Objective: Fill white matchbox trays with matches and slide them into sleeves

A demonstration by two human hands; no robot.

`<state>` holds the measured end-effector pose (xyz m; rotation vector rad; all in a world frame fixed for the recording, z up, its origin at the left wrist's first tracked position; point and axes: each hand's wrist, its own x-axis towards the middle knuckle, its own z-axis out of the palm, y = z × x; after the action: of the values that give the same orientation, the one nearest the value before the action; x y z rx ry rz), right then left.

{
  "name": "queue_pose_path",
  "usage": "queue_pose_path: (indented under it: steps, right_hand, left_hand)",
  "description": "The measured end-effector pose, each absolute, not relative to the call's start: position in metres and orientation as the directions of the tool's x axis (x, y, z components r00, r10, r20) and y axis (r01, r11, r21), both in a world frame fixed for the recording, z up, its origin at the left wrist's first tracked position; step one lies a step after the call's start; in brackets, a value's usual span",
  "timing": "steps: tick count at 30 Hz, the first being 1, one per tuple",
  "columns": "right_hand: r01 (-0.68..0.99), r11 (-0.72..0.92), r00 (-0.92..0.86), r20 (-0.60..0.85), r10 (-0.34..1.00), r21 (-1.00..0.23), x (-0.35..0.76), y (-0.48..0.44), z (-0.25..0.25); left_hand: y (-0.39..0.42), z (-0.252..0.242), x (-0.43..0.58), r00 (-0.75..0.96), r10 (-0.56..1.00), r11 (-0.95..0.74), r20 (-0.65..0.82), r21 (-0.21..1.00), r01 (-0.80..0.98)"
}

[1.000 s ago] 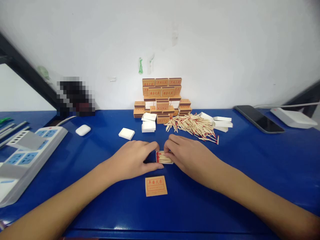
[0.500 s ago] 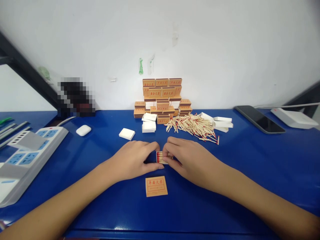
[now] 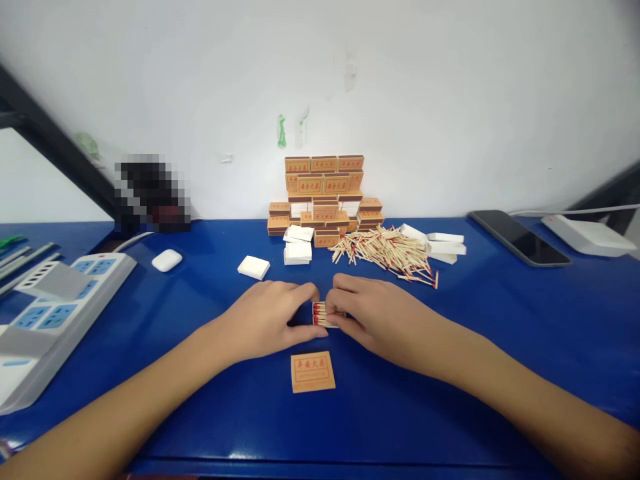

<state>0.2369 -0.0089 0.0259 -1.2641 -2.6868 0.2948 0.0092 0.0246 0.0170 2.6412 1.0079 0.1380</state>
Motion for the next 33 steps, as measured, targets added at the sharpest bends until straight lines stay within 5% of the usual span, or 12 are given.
queue_pose_path:
  steps: [33]
  right_hand:
    - [0.683, 0.648, -0.685, 0.012, 0.729, -0.338, 0.241, -0.015, 0.037]
  left_hand:
    - [0.025, 0.019, 0.010, 0.747, 0.664, -0.703, -0.029, 0.319, 0.636]
